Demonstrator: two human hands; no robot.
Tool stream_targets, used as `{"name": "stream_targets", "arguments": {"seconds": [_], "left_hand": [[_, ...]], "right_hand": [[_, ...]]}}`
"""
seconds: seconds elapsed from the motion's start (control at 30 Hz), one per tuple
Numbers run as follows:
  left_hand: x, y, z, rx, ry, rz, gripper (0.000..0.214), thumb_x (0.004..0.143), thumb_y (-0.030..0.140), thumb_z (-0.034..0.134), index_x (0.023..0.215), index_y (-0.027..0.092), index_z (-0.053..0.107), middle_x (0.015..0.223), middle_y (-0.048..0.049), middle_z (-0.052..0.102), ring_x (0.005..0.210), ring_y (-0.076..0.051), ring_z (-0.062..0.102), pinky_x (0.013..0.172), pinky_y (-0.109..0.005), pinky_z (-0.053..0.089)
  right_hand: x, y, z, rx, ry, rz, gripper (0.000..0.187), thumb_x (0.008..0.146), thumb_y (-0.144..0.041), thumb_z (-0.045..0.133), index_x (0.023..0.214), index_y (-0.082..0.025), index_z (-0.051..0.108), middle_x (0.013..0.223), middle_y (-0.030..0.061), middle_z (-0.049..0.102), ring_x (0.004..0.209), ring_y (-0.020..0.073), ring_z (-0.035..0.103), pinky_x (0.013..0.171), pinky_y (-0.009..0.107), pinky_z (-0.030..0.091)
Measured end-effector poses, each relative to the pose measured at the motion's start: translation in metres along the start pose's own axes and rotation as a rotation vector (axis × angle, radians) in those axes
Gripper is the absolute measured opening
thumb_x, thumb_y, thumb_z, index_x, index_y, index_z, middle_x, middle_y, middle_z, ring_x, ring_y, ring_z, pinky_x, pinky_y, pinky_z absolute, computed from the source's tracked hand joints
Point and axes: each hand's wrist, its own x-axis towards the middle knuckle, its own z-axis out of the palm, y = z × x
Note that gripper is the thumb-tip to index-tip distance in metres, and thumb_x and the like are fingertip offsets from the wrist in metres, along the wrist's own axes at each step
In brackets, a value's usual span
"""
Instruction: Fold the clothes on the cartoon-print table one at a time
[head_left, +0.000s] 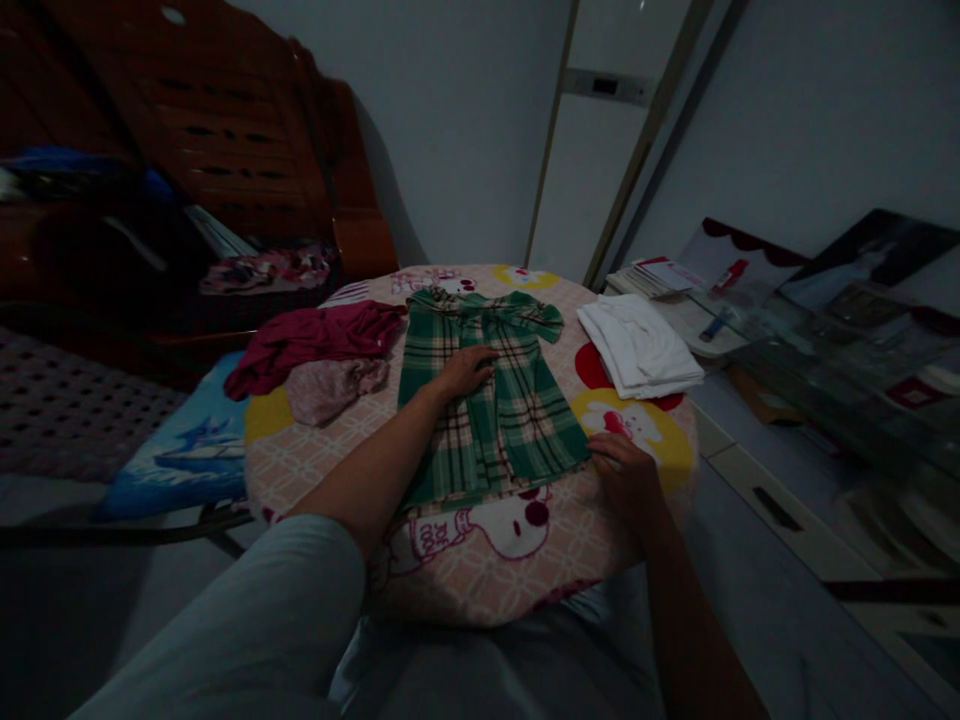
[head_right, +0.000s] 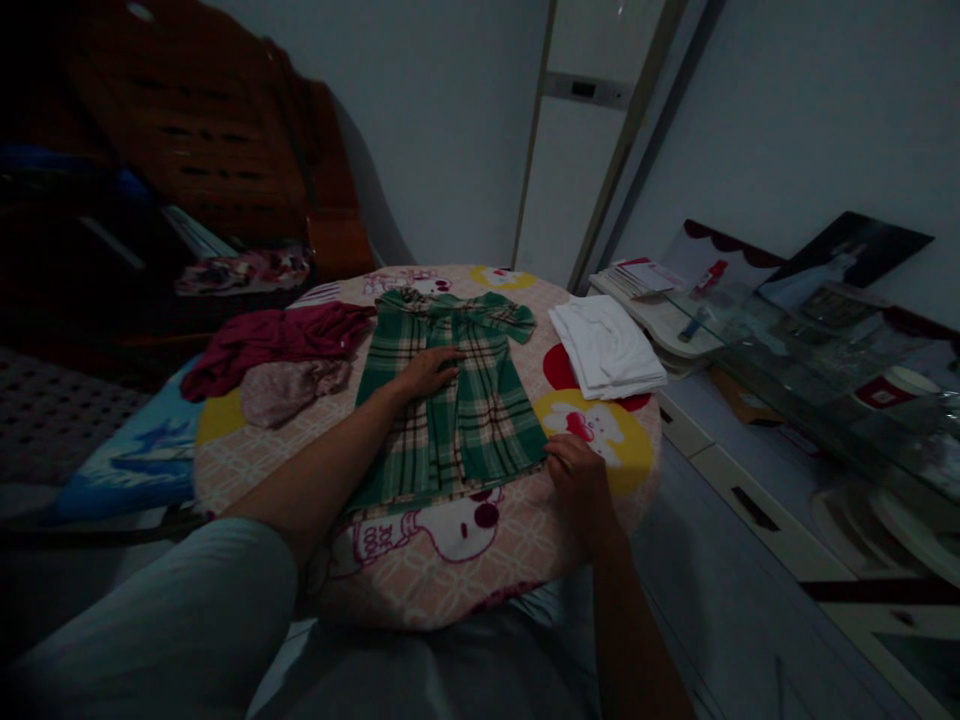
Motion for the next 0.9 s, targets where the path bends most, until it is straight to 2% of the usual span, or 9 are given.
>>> {"name": "stream_targets", "arguments": {"seconds": [0.17, 0.23, 0.3, 0.37, 0.43, 0.57, 0.7, 0.8, 0.9], "left_hand": [[0.000, 0.021, -0.022, -0.085, 0.041, 0.057, 0.038, 0.080, 0.019, 0.063, 0.118, 0.018, 0.067, 0.136, -0.0098, 0.059, 0.129, -0.026, 0.052, 0.111, -0.042, 0.039], [-0.001, 0.039, -0.038, -0.208, -0.042, 0.148, 0.026, 0.079, 0.021, 0.066, 0.105, 0.018, 0.071, 0.123, -0.0080, 0.066, 0.118, -0.024, 0.059, 0.103, -0.038, 0.044], [-0.005, 0.063, -0.054, -0.385, -0.329, 0.254, 0.016, 0.080, 0.025, 0.068, 0.092, 0.015, 0.072, 0.097, -0.0060, 0.073, 0.094, -0.020, 0.066, 0.086, -0.030, 0.050], [-0.013, 0.089, -0.064, -0.516, -0.659, 0.372, 0.022, 0.077, 0.028, 0.073, 0.096, 0.016, 0.072, 0.091, -0.0039, 0.073, 0.084, -0.018, 0.066, 0.076, -0.025, 0.049], [-0.023, 0.113, -0.066, -0.478, -0.798, 0.430, 0.032, 0.069, 0.026, 0.080, 0.098, 0.017, 0.070, 0.091, -0.0024, 0.072, 0.080, -0.016, 0.065, 0.069, -0.022, 0.046], [-0.035, 0.141, -0.051, -0.159, -0.814, 0.453, 0.040, 0.056, 0.015, 0.084, 0.092, 0.017, 0.069, 0.084, -0.0003, 0.070, 0.074, -0.016, 0.060, 0.060, -0.022, 0.038], [-0.036, 0.144, -0.042, -0.069, -0.825, 0.467, 0.020, 0.063, 0.011, 0.079, 0.079, 0.017, 0.070, 0.074, 0.0009, 0.069, 0.067, -0.014, 0.058, 0.057, -0.022, 0.034], [-0.036, 0.146, -0.044, -0.059, -0.821, 0.466, 0.009, 0.067, 0.018, 0.078, 0.072, 0.017, 0.071, 0.068, 0.0007, 0.068, 0.062, -0.013, 0.057, 0.055, -0.022, 0.034], [-0.041, 0.157, -0.046, 0.102, -0.800, 0.468, 0.015, 0.069, 0.029, 0.078, 0.066, 0.016, 0.070, 0.062, -0.0026, 0.066, 0.055, -0.014, 0.054, 0.052, -0.025, 0.032]], "right_hand": [[0.001, -0.001, 0.003, 0.015, 0.039, 0.027, 0.015, 0.082, -0.020, 0.055, 0.080, -0.020, 0.070, 0.089, 0.0062, 0.073, 0.085, 0.0204, 0.069, 0.080, 0.035, 0.056], [0.002, 0.001, 0.005, 0.020, 0.047, 0.034, 0.014, 0.082, -0.020, 0.056, 0.079, -0.020, 0.069, 0.088, 0.0063, 0.073, 0.085, 0.0207, 0.069, 0.079, 0.035, 0.056], [0.002, 0.003, 0.006, 0.021, 0.046, 0.040, 0.013, 0.082, -0.021, 0.056, 0.079, -0.020, 0.069, 0.088, 0.0064, 0.073, 0.086, 0.0213, 0.069, 0.080, 0.035, 0.055], [0.001, 0.004, 0.006, 0.019, 0.045, 0.050, 0.013, 0.082, -0.021, 0.057, 0.079, -0.020, 0.069, 0.087, 0.0061, 0.073, 0.086, 0.0217, 0.068, 0.080, 0.036, 0.055], [0.001, 0.004, 0.006, 0.019, 0.051, 0.070, 0.013, 0.082, -0.022, 0.057, 0.081, -0.020, 0.069, 0.087, 0.0057, 0.073, 0.086, 0.0214, 0.068, 0.080, 0.035, 0.054], [0.002, 0.003, 0.006, 0.027, 0.054, 0.095, 0.012, 0.082, -0.022, 0.057, 0.080, -0.021, 0.069, 0.084, 0.0042, 0.072, 0.081, 0.0201, 0.067, 0.076, 0.033, 0.054], [0.003, 0.001, 0.006, 0.047, 0.087, 0.084, 0.013, 0.081, -0.021, 0.056, 0.077, -0.021, 0.068, 0.081, 0.0039, 0.071, 0.079, 0.0199, 0.067, 0.075, 0.033, 0.053], [0.003, -0.001, 0.007, 0.050, 0.106, 0.076, 0.013, 0.081, -0.021, 0.055, 0.076, -0.021, 0.067, 0.081, 0.0043, 0.072, 0.079, 0.0203, 0.067, 0.075, 0.032, 0.052], [0.001, -0.002, 0.007, 0.037, 0.116, 0.081, 0.013, 0.082, -0.021, 0.056, 0.076, -0.021, 0.067, 0.081, 0.0043, 0.072, 0.079, 0.0202, 0.068, 0.074, 0.032, 0.052]]}}
